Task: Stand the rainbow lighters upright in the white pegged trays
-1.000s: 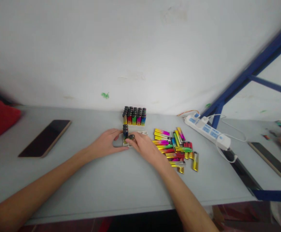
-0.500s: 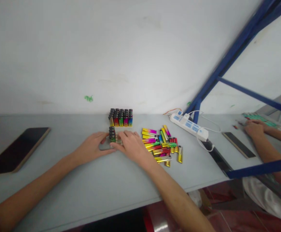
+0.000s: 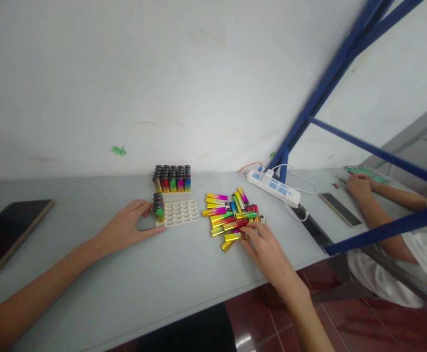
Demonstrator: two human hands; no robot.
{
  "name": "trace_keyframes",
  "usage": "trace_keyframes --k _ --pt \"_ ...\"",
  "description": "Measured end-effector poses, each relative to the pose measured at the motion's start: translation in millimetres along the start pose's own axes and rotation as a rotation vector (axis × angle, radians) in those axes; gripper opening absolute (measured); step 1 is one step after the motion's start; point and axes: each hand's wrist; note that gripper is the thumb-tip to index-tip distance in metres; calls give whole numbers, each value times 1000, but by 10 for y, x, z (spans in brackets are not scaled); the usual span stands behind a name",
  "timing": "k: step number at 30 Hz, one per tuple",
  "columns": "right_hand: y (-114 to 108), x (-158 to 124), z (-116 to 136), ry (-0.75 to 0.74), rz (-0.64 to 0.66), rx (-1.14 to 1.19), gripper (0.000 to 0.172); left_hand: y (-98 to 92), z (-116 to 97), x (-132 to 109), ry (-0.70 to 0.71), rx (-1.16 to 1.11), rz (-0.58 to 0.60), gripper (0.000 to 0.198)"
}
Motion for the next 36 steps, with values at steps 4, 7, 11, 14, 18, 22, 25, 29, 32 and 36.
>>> trace_keyframes --k 4,7,11,14,18,22,25,29,32,36 --pt "26 56 -6 90 -44 151 24 -26 -42 23 38 -2 26 51" --pt "7 248 61 276 -125 314 40 -39 -71 34 56 21 30 51" --pt "138 703 231 483 -185 663 57 6 -108 41 72 63 22 51" --pt "334 1157 431 530 -188 908 58 104 -175 53 61 135 23 52" --pt "605 1672 739 563 -46 1177 64 236 -276 64 41 176 17 59" --pt "833 1839 1003 494 118 1296 70 227 -272 32 39 144 16 60" --pt "930 1747 1125 487 258 1342 76 147 -238 -5 40 101 21 53" --pt "939 1588 1181 439 309 1370 76 67 -243 -25 18 81 28 49" --pt "924 1555 1173 445 248 1391 75 54 -254 -31 8 82 29 51" --pt "938 1564 1161 515 212 1447 72 55 -231 -49 1 94 30 53"
Point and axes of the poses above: each hand's wrist, its own x-axis towards the middle knuckle, its own y-axis out of the palm, z = x × y, and after that the axes turned 10 degrees about -z, right-handed
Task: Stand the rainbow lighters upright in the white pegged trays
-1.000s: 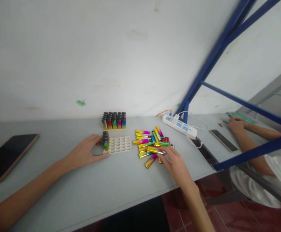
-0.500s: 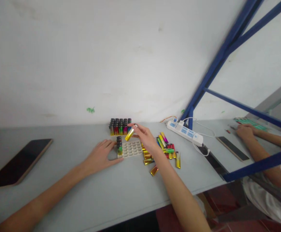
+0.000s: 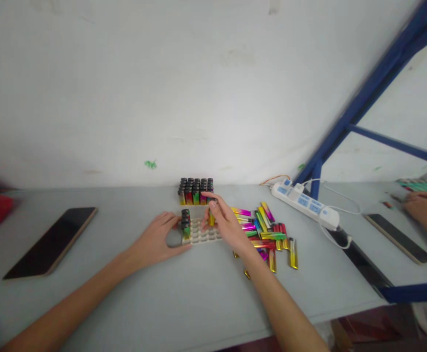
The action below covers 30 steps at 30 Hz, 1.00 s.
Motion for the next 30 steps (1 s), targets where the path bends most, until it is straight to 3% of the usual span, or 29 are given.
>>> trace_keyframes --k 4,9,14,20,24,30 --pt "46 -11 -25 79 -85 54 72 -4 18 -9 -21 12 -4 55" --pt "107 -51 -61 121 -188 -118 78 -20 5 4 -31 -2 -13 55" --pt "73 -48 -139 -67 -258 -359 77 -2 24 19 -33 12 -16 55" --pt "41 -7 -283 -124 -265 -489 55 76 59 50 -41 35 -32 55" --pt "35 -12 -238 -228 -260 -605 56 99 66 63 -35 32 -46 55" --pt "-41 -79 -72 -424 -128 -771 52 82 90 54 -20 6 -56 58"
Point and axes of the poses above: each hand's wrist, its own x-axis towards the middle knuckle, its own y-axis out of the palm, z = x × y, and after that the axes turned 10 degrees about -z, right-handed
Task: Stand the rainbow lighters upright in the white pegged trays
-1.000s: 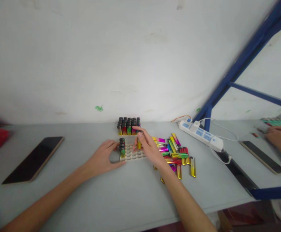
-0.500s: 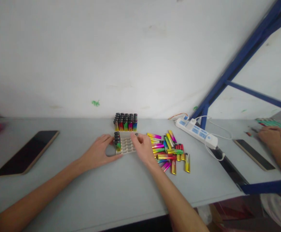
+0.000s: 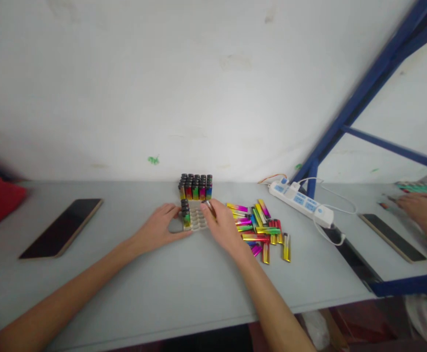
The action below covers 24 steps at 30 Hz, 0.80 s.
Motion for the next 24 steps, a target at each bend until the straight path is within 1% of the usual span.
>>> trace_keyframes --k 3,6,8,11,14,17,20,22,24 --pt "-24 -31 14 -146 30 -27 49 -16 12 -12 3 -13 1 61" --pt "-11 -62 40 -211 34 -53 50 -29 26 -21 6 -27 19 65" --pt "-1 -72 63 -194 86 -59 53 -33 37 -22 5 -27 35 68" --pt "9 -72 91 -118 181 -40 59 -35 56 -19 -1 -14 54 71" --pt "18 -70 89 -60 213 -21 59 -48 75 -14 5 -17 61 73" --pt "24 -84 48 -75 250 -57 52 -70 95 -12 12 -50 69 73" --pt "38 -113 13 -129 303 -140 38 -85 110 -15 7 -85 66 73" --pt "63 -131 23 -170 331 -222 29 -89 116 -17 2 -97 63 71" --pt "102 -140 65 -191 334 -333 27 -89 118 -17 3 -101 67 69"
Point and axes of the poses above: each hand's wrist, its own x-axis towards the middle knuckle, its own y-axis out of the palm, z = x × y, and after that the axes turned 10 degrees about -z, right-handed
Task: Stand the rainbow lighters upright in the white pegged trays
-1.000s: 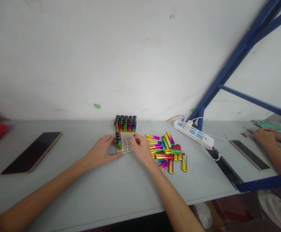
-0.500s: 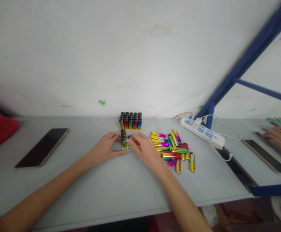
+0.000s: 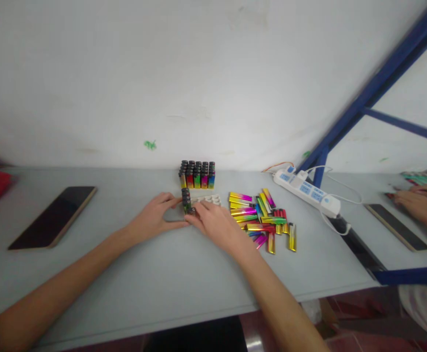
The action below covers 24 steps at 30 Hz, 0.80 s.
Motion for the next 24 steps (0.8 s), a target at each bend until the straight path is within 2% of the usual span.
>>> trace_keyframes --k 3,6,9,12,14,16,19,21,24 --pt "6 34 83 16 27 -113 30 1 0 3 10 5 9 68" --pt "-71 6 59 -5 26 -72 34 3 -4 8 17 27 4 67" --pt "-247 -155 -153 60 -152 -20 39 8 -5 20 15 51 -9 67" --pt "-485 -392 -504 192 -363 -56 38 30 -4 47 19 62 -13 67" --pt "-648 -520 -734 230 -397 -104 31 61 -9 70 13 84 -16 70" --pt "-786 -589 -899 202 -331 -130 21 101 -21 91 -2 114 -29 74" --pt "-900 -591 -999 126 -135 -142 15 151 -41 101 -11 126 -57 76" --pt "-905 -561 -1007 96 -38 -155 17 161 -46 93 -14 113 -70 75" --pt "-850 -530 -1024 91 -8 -186 19 125 -33 76 -31 73 -71 72"
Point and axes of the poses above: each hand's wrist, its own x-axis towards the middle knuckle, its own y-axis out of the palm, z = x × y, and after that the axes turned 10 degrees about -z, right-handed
